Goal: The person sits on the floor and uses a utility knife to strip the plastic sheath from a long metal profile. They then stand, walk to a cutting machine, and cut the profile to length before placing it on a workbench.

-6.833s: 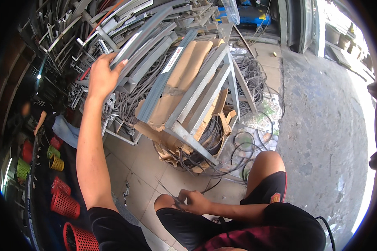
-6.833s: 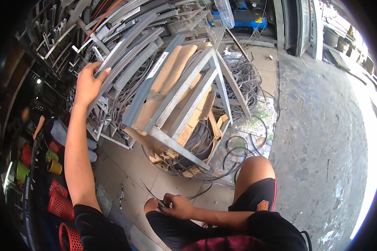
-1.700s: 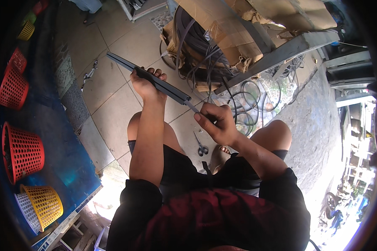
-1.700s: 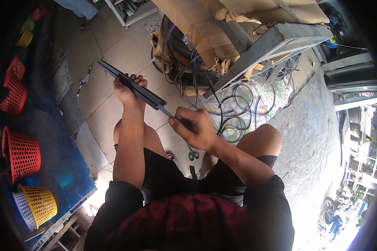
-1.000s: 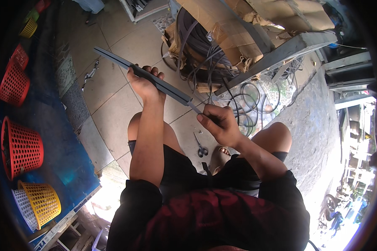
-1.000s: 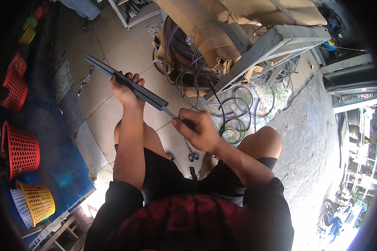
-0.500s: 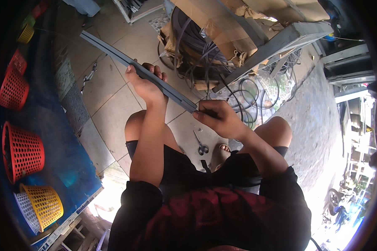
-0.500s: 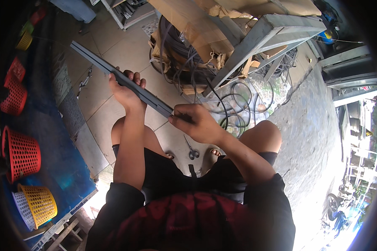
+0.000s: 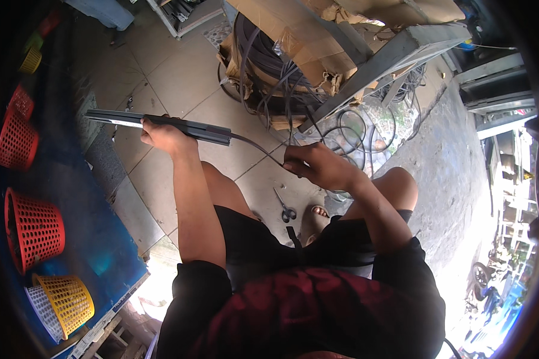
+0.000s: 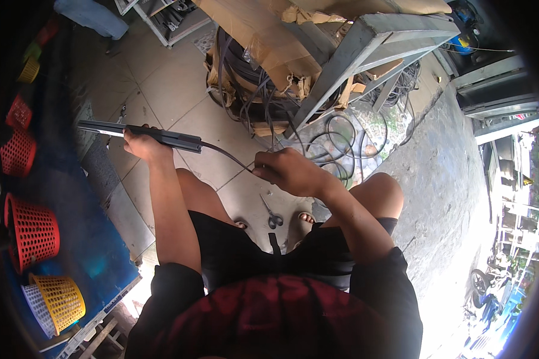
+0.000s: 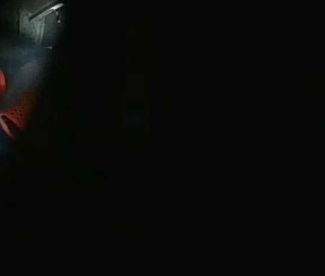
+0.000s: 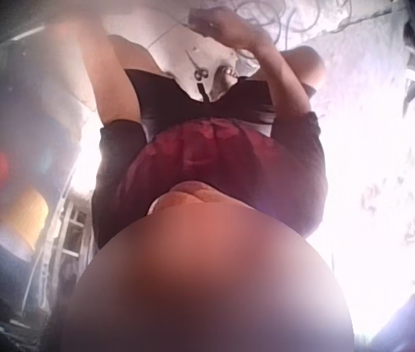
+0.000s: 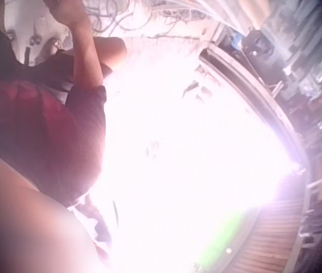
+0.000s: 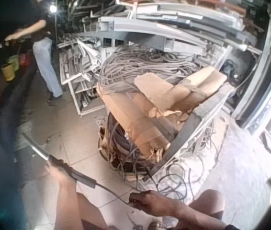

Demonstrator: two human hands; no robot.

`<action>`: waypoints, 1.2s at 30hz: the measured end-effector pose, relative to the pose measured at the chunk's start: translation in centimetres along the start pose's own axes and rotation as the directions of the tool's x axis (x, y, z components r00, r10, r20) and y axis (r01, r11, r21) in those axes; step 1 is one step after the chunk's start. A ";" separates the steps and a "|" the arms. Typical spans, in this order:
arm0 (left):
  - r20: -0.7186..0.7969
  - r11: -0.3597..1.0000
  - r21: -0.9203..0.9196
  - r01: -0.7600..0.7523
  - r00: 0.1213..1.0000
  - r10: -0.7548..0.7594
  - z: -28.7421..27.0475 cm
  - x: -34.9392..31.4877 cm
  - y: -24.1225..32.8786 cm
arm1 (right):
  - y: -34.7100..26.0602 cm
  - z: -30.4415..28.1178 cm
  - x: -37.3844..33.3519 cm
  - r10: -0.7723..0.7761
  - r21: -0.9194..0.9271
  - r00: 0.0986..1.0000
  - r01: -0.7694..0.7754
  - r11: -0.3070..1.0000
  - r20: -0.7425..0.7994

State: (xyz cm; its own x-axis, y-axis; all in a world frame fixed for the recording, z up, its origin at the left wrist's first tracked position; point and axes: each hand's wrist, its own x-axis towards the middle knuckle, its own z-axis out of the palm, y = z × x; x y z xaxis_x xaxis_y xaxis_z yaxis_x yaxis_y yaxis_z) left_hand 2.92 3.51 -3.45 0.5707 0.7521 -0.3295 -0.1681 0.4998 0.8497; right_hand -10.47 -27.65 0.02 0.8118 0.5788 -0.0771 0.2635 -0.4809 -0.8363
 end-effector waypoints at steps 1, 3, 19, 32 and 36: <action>0.012 0.999 0.022 -0.036 0.999 0.035 0.0 0.1 -0.2 | 0.0 0.1 0.0 0.003 0.010 1.000 -0.003 1.000 -0.004; 0.021 0.995 0.052 -0.082 0.996 0.081 -0.1 0.5 -0.6 | 0.0 0.3 0.1 0.004 0.019 1.000 -0.004 1.000 -0.004; 0.266 0.987 0.155 0.033 0.961 -0.073 2.0 -3.9 -2.6 | -0.9 3.0 2.1 -0.122 -0.458 0.922 -0.065 0.886 -0.366; 0.169 0.996 0.080 -0.028 0.986 0.014 -0.9 2.1 -0.2 | 0.5 0.0 -0.3 0.087 -0.406 0.986 -0.139 0.903 -0.145; 0.240 0.994 0.085 0.072 0.967 -0.090 -1.8 3.7 0.5 | -6.3 2.7 -2.2 -0.012 -0.127 0.999 0.018 0.992 0.050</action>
State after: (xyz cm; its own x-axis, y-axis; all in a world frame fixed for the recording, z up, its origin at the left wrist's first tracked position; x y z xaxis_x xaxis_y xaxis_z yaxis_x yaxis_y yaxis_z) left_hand 3.54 7.31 -4.98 0.7596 0.5791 -0.2963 -0.0583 0.5142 0.8557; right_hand -15.36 -24.11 3.93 0.7819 0.6163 -0.0942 0.3420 -0.5503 -0.7617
